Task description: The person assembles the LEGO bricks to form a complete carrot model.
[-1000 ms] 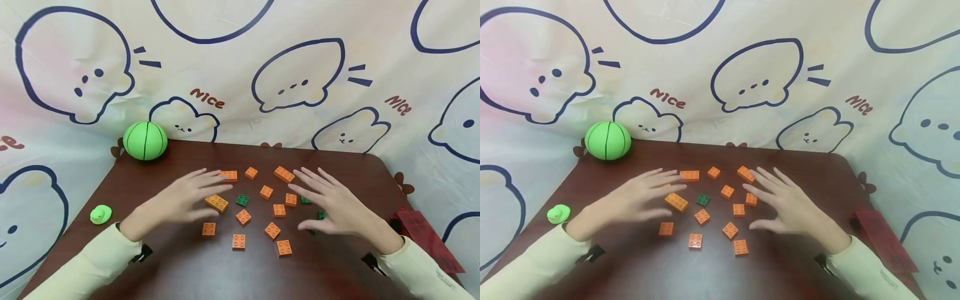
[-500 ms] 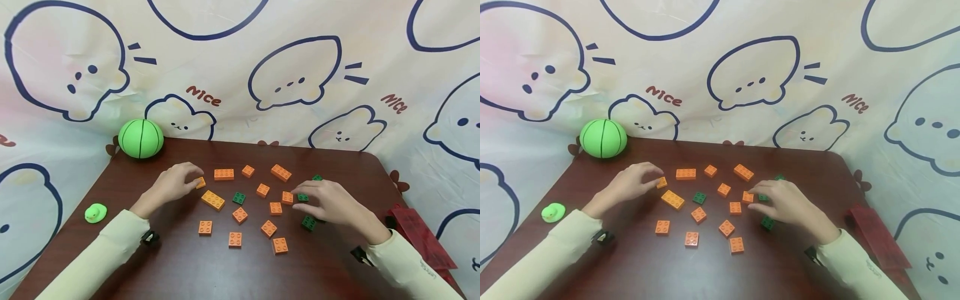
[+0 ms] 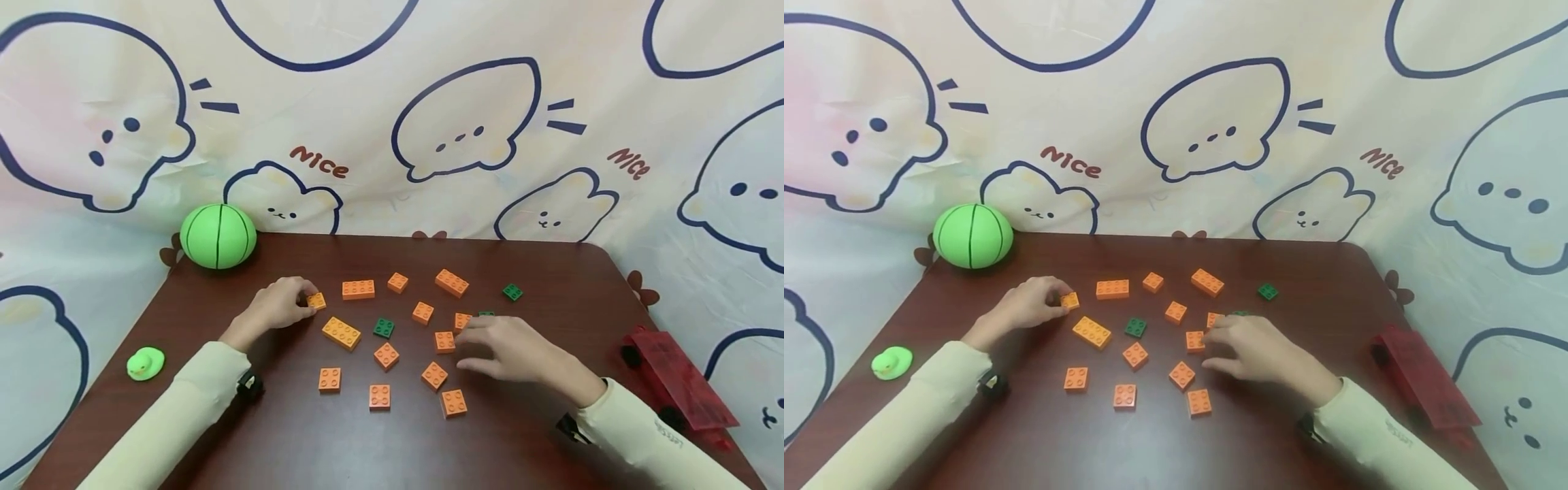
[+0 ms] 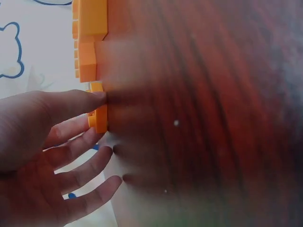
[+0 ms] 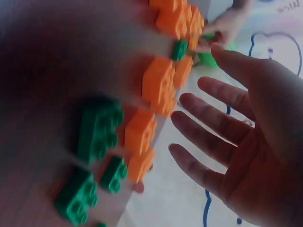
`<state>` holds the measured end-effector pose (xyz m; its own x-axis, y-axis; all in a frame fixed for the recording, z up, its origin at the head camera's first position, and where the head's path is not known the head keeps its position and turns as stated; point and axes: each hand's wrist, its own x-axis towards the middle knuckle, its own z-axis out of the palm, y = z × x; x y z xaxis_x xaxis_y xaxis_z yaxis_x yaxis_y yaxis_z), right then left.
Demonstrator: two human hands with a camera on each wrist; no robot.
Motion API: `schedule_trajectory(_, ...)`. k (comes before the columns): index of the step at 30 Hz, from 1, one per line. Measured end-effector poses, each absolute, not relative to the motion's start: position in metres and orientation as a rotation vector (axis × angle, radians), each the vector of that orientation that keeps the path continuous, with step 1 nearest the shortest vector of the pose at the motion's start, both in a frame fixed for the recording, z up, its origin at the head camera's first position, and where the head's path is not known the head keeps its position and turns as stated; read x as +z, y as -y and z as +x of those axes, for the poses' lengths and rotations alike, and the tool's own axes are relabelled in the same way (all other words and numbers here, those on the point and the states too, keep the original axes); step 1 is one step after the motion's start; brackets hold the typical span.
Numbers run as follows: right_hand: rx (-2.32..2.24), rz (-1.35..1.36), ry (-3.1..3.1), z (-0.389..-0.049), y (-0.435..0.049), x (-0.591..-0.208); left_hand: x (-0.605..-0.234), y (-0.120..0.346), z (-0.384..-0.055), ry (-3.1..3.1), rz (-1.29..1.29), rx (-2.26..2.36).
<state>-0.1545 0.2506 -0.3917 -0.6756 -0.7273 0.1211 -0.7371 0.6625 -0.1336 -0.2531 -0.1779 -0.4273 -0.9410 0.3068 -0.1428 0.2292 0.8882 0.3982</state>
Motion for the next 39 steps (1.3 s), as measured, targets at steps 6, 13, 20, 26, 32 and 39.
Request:
schedule_trajectory(6, 0.302, 1.33, 2.878, -0.145, -0.237, -0.395, -0.422, 0.181, -0.249, -2.821, 0.357, 0.667)
schedule_trajectory(13, 0.288, 1.252, 2.927, -0.163, -0.223, -0.392, -0.4, 0.172, -0.229, -2.808, 0.472, 0.824)
schedule_trajectory(20, 0.345, 0.974, 3.004, -0.21, -0.215, -0.385, -0.376, 0.124, -0.167, -2.694, 0.92, 0.864)
schedule_trajectory(26, 0.313, 0.591, 3.071, -0.251, -0.221, -0.388, -0.382, 0.074, -0.113, -2.469, 1.228, 0.793)
schedule_trajectory(32, 0.313, 0.43, 3.217, -0.276, -0.22, -0.41, -0.407, 0.041, -0.077, -2.319, 1.469, 0.638)
schedule_trajectory(39, 0.282, 0.371, 3.237, -0.286, -0.217, -0.418, -0.434, 0.014, -0.076, -2.318, 1.668, 0.543)
